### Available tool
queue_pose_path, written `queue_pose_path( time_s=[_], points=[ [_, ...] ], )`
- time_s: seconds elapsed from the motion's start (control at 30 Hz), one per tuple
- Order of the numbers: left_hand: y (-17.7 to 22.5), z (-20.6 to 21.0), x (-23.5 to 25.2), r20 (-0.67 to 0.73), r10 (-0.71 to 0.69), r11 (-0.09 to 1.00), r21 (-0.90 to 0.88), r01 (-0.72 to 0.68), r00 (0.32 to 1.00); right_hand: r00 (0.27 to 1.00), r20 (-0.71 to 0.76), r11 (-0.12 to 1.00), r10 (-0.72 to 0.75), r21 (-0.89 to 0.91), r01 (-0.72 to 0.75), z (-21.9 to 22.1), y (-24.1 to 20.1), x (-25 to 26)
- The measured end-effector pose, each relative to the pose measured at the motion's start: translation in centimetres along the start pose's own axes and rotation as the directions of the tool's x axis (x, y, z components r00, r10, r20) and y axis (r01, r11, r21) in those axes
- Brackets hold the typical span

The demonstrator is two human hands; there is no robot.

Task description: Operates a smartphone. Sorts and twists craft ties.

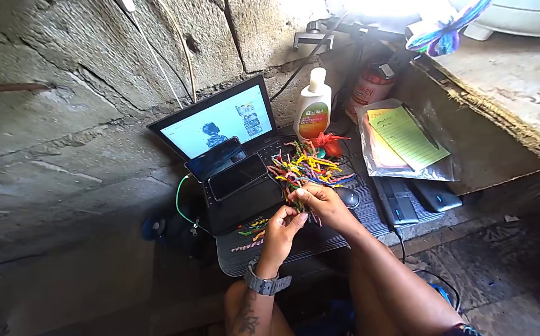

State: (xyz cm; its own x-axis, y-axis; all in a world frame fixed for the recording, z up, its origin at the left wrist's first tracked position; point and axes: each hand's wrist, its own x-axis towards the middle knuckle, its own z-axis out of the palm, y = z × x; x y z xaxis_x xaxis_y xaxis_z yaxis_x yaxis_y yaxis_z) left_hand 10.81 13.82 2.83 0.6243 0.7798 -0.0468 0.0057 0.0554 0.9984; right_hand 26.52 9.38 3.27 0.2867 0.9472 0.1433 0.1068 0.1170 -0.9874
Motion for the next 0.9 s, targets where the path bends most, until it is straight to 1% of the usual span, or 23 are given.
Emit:
queue_pose_path(
  time_s=[0.1, 0.2, 0.33, 0.43, 0.53, 0.6, 0.63, 0.7, 0.77, 0.8, 0.83, 0.9],
  points=[
    [0.5, -0.3, -0.1, 0.039, -0.052, 0.994, -0.094, 0.056, 0.998, 0.994, 0.11, 0.985, 0.002, 0.169, -0.021, -0.3, -0.2, 0.0],
    [0.5, -0.4, -0.2, 0.097, -0.066, 0.988, -0.134, 0.079, 0.993, 0.986, 0.166, 0.953, -0.008, 0.3, -0.043, -0.4, -0.1, -0.1],
    [0.4, -0.4, -0.4, 0.187, -0.048, 0.979, -0.185, 0.083, 0.981, 0.991, 0.129, 0.916, -0.032, 0.4, -0.023, -0.6, 0.1, -0.2],
    [0.4, -0.2, -0.5, 0.172, -0.011, 0.97, -0.237, 0.052, 0.985, 0.994, 0.098, 0.897, -0.053, 0.442, 0.004, -0.6, 0.1, -0.3],
    [0.3, -0.1, -0.5, 0.149, 0.0, 0.959, -0.28, 0.042, 0.989, 0.993, 0.09, 0.895, -0.07, 0.445, 0.023, -0.4, 0.1, -0.4],
    [0.2, -0.1, -0.5, 0.143, 0.019, 0.959, -0.283, 0.022, 0.99, 0.998, 0.056, 0.901, -0.042, 0.433, 0.014, -0.2, -0.1, -0.4],
    [0.2, -0.1, -0.4, 0.128, 0.031, 0.965, -0.26, 0.003, 0.991, 0.999, 0.029, 0.907, -0.021, 0.42, 0.006, 0.0, -0.2, -0.4],
    [0.1, -0.1, -0.3, 0.073, 0.068, 0.987, -0.151, -0.056, 0.995, 0.999, -0.037, 0.932, 0.014, 0.364, 0.001, 0.2, -0.1, -0.3],
    [-0.3, -0.1, -0.2, 0.007, 0.113, 0.994, 0.009, -0.113, 0.994, 0.995, -0.1, 0.969, 0.01, 0.245, 0.015, 0.4, 0.0, -0.3],
    [-0.4, -0.2, -0.2, -0.012, 0.121, 0.991, 0.057, -0.12, 0.993, 0.992, -0.124, 0.981, 0.003, 0.192, 0.021, 0.4, 0.1, -0.3],
    [-0.4, -0.2, -0.2, -0.021, 0.114, 0.991, 0.077, -0.113, 0.993, 0.991, -0.133, 0.985, 0.002, 0.174, 0.021, 0.5, 0.1, -0.3],
    [-0.1, -0.3, -0.1, -0.025, 0.063, 0.997, 0.052, -0.061, 0.998, 0.993, -0.117, 0.978, 0.019, 0.21, 0.006, 0.5, 0.1, -0.2]
  ],
)
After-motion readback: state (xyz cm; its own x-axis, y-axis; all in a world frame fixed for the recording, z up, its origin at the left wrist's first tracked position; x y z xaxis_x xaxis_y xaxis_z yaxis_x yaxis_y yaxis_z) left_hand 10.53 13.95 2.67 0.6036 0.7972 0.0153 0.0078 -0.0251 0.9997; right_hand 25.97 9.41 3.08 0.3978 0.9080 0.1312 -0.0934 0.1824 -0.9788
